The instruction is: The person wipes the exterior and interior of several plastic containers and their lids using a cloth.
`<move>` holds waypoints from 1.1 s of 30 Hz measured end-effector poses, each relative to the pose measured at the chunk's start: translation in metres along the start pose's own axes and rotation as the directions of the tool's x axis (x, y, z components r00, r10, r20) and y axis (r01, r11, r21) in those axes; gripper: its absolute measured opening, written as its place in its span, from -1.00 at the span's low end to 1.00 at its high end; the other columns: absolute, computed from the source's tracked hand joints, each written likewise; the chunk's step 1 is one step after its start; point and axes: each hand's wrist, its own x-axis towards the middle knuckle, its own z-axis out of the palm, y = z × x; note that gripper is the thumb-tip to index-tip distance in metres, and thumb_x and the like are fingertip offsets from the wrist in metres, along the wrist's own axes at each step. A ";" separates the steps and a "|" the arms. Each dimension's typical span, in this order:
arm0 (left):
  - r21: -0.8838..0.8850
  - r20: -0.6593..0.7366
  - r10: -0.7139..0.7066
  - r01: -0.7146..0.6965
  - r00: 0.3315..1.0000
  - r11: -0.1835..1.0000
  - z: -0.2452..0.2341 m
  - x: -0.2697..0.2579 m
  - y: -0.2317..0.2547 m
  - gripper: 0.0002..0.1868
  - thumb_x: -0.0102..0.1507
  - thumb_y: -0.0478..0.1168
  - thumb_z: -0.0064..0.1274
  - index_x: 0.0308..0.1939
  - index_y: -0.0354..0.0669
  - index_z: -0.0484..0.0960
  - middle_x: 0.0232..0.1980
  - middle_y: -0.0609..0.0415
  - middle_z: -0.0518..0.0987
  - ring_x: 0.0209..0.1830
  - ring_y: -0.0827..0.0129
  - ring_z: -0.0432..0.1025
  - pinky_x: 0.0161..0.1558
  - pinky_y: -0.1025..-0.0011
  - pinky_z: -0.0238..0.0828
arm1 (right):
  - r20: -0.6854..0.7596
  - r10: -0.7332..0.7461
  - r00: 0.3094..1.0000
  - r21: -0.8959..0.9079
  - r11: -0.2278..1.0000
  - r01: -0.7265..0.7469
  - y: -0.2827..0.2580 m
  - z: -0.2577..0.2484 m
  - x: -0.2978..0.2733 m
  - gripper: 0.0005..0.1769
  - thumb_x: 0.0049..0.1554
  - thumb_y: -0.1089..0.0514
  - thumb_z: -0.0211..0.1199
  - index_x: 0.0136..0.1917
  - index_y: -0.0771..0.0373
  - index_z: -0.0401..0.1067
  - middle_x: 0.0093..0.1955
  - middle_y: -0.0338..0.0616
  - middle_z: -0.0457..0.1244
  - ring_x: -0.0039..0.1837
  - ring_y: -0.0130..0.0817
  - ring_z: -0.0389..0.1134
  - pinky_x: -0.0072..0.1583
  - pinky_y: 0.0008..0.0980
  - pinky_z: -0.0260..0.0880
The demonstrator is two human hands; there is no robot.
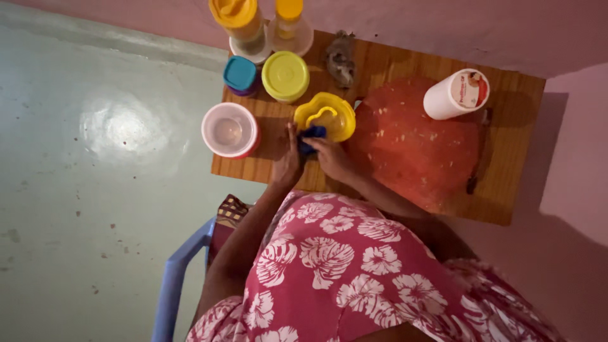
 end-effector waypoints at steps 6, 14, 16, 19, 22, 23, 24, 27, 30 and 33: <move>-0.222 0.187 0.090 -0.047 0.978 0.974 -0.010 0.015 -0.014 0.09 0.23 -0.18 0.15 0.59 -0.46 -0.28 0.61 -0.43 -0.15 0.62 -0.27 -0.22 0.54 -0.06 -0.25 | -0.411 -0.019 0.911 0.236 0.963 0.127 0.005 -0.040 0.011 -0.40 0.07 0.55 -0.13 0.22 0.26 0.54 0.29 0.11 0.37 0.40 0.05 0.37 0.52 -0.23 0.23; -0.007 -0.120 0.564 -0.569 0.817 0.823 0.045 0.059 -0.035 -0.01 0.25 0.14 0.09 0.55 -0.37 0.04 0.60 -0.47 -0.18 0.64 -0.31 -0.36 0.51 -0.26 -0.36 | -0.142 -0.078 0.987 -0.720 0.692 -0.049 -0.007 0.007 0.024 -0.25 0.03 -0.07 0.26 0.38 0.41 0.31 0.56 0.35 -0.07 0.56 0.30 -0.07 0.42 0.41 -0.15; 0.053 -0.007 0.511 -0.510 0.860 0.859 0.037 0.059 -0.044 -0.04 0.26 0.12 0.08 0.54 -0.38 0.06 0.60 -0.48 -0.16 0.64 -0.31 -0.33 0.50 -0.25 -0.32 | -0.194 -0.014 0.981 -0.681 0.722 -0.124 -0.010 0.005 0.035 -0.31 0.15 -0.05 0.22 0.43 0.39 0.29 0.61 0.28 -0.08 0.60 0.25 -0.11 0.44 0.41 -0.20; 0.160 0.131 0.389 -0.406 0.912 0.900 0.020 0.051 -0.056 -0.09 0.27 0.09 0.06 0.53 -0.38 0.09 0.60 -0.48 -0.12 0.63 -0.31 -0.28 0.49 -0.23 -0.25 | -0.271 0.013 0.963 -0.675 0.710 -0.199 -0.001 -0.002 0.057 -0.37 0.32 0.00 0.16 0.54 0.38 0.24 0.68 0.15 -0.07 0.67 0.14 -0.12 0.51 0.37 -0.23; 0.168 0.170 0.377 -0.403 0.911 0.899 -0.004 0.055 -0.047 -0.13 0.28 0.06 0.05 0.51 -0.39 0.13 0.59 -0.48 -0.09 0.62 -0.31 -0.23 0.48 -0.21 -0.19 | -0.345 0.004 0.938 -0.665 0.705 -0.247 0.003 0.003 0.065 -0.36 0.32 0.07 0.18 0.57 0.39 0.24 0.67 0.10 -0.04 0.66 0.12 -0.07 0.55 0.29 -0.16; 0.165 0.183 0.387 -0.417 0.904 0.894 -0.012 0.054 -0.044 -0.15 0.28 0.05 0.05 0.51 -0.39 0.14 0.59 -0.48 -0.08 0.62 -0.31 -0.21 0.47 -0.21 -0.16 | -0.382 0.033 0.924 -0.619 0.734 -0.281 0.005 0.006 0.065 -0.37 0.28 0.12 0.20 0.55 0.39 0.26 0.64 0.14 -0.03 0.63 0.16 -0.04 0.53 0.25 -0.10; 0.160 0.194 0.400 -0.431 0.896 0.888 -0.017 0.056 -0.039 -0.16 0.29 0.04 0.04 0.50 -0.39 0.15 0.59 -0.48 -0.06 0.62 -0.31 -0.20 0.47 -0.20 -0.14 | -0.389 0.043 0.920 -0.615 0.732 -0.294 0.004 0.011 0.059 -0.37 0.28 0.12 0.20 0.55 0.39 0.26 0.64 0.14 -0.03 0.63 0.16 -0.04 0.53 0.25 -0.10; 0.164 0.251 0.438 -0.484 0.863 0.860 -0.038 0.063 -0.028 -0.20 0.30 0.00 0.03 0.49 -0.40 0.18 0.58 -0.48 -0.03 0.61 -0.31 -0.15 0.46 -0.18 -0.07 | -0.366 0.033 0.930 -0.600 0.756 -0.263 -0.006 0.030 0.026 -0.42 0.18 0.39 0.12 0.48 0.38 0.34 0.68 0.11 0.01 0.57 0.16 0.06 0.52 -0.02 0.16; 0.171 0.302 0.469 -0.531 0.830 0.830 -0.057 0.067 -0.016 -0.25 0.31 -0.03 0.01 0.47 -0.40 0.22 0.58 -0.48 0.00 0.61 -0.31 -0.10 0.45 -0.17 -0.01 | -0.335 0.150 0.930 -0.350 0.897 -0.271 -0.019 0.027 0.005 -0.44 0.02 0.45 0.14 0.32 0.36 0.42 0.50 0.07 0.18 0.46 0.06 0.23 0.35 -0.10 0.33; 0.204 0.342 0.483 -0.566 0.806 0.799 -0.070 0.069 -0.006 -0.29 0.32 -0.06 0.00 0.46 -0.41 0.25 0.57 -0.48 0.04 0.60 -0.31 -0.05 0.43 -0.15 0.06 | -0.430 0.499 0.753 0.270 0.866 -0.420 -0.028 -0.006 0.004 -0.51 0.20 0.46 -0.04 0.28 0.19 0.52 0.39 -0.01 0.38 0.21 -0.13 0.43 0.04 -0.25 0.46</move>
